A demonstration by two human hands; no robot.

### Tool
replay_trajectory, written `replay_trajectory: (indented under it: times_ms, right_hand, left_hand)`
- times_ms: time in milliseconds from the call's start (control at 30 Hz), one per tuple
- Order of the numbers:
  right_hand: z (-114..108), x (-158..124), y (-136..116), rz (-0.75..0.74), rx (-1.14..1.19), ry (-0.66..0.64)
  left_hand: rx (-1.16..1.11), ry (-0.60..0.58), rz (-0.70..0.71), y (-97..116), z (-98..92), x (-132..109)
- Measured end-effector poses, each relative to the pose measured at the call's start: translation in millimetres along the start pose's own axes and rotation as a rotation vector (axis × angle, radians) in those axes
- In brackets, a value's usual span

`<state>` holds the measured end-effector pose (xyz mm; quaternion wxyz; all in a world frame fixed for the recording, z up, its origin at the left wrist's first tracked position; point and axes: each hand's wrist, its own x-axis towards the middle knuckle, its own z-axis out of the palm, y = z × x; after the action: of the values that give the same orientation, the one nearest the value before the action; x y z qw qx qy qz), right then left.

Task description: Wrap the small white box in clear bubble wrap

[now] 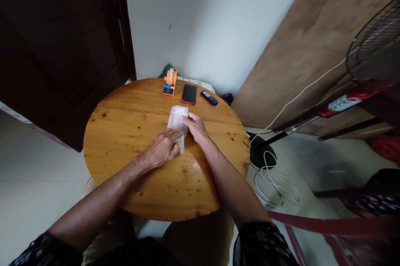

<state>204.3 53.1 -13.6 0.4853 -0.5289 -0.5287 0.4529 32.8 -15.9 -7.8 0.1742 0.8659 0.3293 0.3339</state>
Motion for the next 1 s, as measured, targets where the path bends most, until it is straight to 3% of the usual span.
replay_trajectory:
  times_ms: [133, 267, 567, 833, 1000]
  right_hand:
    - [1.4, -0.4, -1.4, -0.061, 0.065, 0.000]
    - [3.9, 0.8, -0.1, -0.023, 0.155, -0.056]
    - [6.5, -2.8, -6.0, -0.007, 0.234, -0.034]
    - [6.3, -18.5, -30.4, -0.086, 0.156, -0.054]
    - [3.5, -18.6, -36.9, -0.097, 0.076, -0.081]
  left_hand:
    - [-0.023, 0.031, -0.008, -2.3, 2.6, -1.3]
    - [-0.041, 0.032, -0.024, -3.1, 3.9, -1.8]
    - [0.018, 0.021, -0.037, 0.4, -0.4, -0.9]
    - [0.173, 0.005, -0.118, 5.7, -3.9, -1.8]
    - [0.258, 0.129, -0.303, 6.2, -2.4, -2.4]
